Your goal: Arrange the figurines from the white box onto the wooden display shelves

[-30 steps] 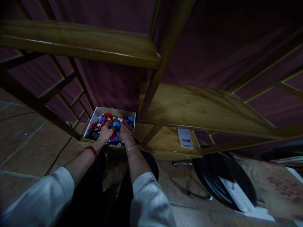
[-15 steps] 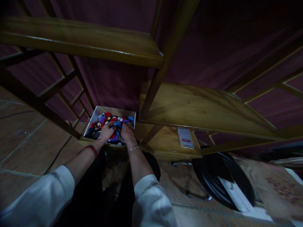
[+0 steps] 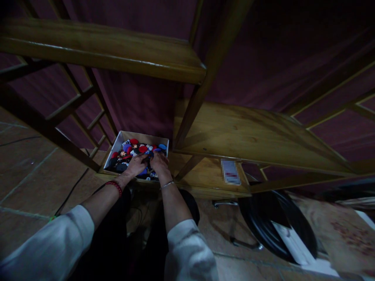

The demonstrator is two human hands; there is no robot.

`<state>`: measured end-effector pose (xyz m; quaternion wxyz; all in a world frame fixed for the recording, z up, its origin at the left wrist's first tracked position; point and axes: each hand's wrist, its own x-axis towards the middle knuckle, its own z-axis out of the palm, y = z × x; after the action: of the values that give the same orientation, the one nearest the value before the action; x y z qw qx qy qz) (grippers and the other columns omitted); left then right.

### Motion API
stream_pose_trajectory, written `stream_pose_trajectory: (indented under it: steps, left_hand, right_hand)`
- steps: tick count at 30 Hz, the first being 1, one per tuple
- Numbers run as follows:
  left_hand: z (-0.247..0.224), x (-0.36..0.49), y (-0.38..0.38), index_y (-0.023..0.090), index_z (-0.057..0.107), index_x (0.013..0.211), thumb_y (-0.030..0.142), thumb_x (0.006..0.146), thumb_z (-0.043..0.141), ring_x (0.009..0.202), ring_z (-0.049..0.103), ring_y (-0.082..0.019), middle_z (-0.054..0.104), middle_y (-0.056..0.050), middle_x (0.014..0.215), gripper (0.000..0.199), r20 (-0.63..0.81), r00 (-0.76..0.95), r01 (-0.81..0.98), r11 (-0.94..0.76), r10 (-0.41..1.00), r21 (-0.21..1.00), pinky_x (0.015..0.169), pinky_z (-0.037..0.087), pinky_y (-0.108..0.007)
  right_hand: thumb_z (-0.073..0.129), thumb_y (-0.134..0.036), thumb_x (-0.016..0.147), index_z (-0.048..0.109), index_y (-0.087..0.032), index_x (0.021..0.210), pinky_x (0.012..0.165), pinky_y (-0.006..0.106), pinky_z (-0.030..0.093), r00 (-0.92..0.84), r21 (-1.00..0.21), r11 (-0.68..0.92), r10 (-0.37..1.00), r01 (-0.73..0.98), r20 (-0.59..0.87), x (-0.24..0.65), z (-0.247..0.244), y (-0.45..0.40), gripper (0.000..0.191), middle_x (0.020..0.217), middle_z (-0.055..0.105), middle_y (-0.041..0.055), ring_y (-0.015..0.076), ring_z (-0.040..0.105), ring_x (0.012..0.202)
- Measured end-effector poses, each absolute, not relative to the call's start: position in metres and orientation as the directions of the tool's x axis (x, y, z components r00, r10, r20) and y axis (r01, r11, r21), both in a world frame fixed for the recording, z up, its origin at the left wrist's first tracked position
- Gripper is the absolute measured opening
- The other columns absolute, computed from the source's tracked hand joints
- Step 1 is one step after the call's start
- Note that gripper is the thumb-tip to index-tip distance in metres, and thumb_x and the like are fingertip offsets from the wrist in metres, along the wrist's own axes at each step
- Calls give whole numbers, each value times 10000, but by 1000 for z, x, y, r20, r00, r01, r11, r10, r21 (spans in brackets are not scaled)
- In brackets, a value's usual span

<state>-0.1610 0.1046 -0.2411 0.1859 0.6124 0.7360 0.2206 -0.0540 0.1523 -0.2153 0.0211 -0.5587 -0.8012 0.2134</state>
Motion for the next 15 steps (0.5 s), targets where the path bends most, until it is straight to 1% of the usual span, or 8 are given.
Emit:
stream_pose_trajectory:
  steps: [2, 5, 8, 10, 11, 15]
  left_hand:
    - [-242, -158, 104, 213, 575, 1145, 150, 726, 468, 1215, 409, -177, 610, -33, 1145, 437, -5, -128, 854, 113, 992, 508, 1021, 302, -288]
    - [-239, -153, 103, 178, 482, 1243, 136, 704, 480, 1272, 327, -215, 562, -72, 1214, 541, -36, -86, 880, 92, 996, 465, 1048, 250, -354]
    - [-237, -151, 103, 118, 405, 1293, 142, 703, 484, 1297, 282, -233, 467, -118, 1311, 596, -66, -59, 874, 84, 996, 478, 1061, 212, -378]
    - [-237, -151, 105, 99, 402, 1289, 138, 710, 478, 1284, 310, -223, 422, -135, 1344, 586, -56, -41, 857, 64, 998, 511, 1059, 223, -351]
    - [-237, -151, 105, 102, 410, 1282, 126, 708, 474, 1262, 350, -214, 433, -136, 1336, 578, -47, -35, 847, 55, 998, 529, 1050, 243, -331]
    - [-236, -152, 107, 156, 484, 1214, 77, 676, 472, 1103, 519, -192, 594, -91, 1162, 545, -69, -39, 803, 72, 997, 592, 979, 341, -285]
  right_hand:
    - [398, -223, 852, 452, -202, 1230, 955, 282, 353, -379, -365, 287, 901, 886, -212, -54, -215, 152, 382, 1229, 536, 80, 176, 468, 1153]
    - [393, -227, 848, 473, -193, 1203, 926, 297, 372, -384, -358, 286, 891, 889, -243, -54, -215, 151, 366, 1206, 539, 105, 199, 486, 1128]
    - [386, -252, 848, 451, -188, 1223, 900, 316, 385, -351, -341, 258, 903, 904, -248, -54, -213, 149, 386, 1206, 517, 125, 220, 486, 1116]
    - [393, -260, 845, 414, -190, 1256, 896, 317, 384, -330, -336, 241, 913, 910, -239, -54, -211, 148, 418, 1215, 497, 129, 222, 478, 1119]
    - [394, -268, 846, 403, -193, 1266, 894, 315, 384, -323, -338, 235, 916, 911, -236, -54, -210, 148, 426, 1217, 489, 129, 222, 476, 1119]
    - [378, -292, 860, 398, -210, 1267, 884, 303, 388, -315, -367, 221, 923, 904, -221, -53, -206, 147, 416, 1221, 465, 118, 209, 476, 1109]
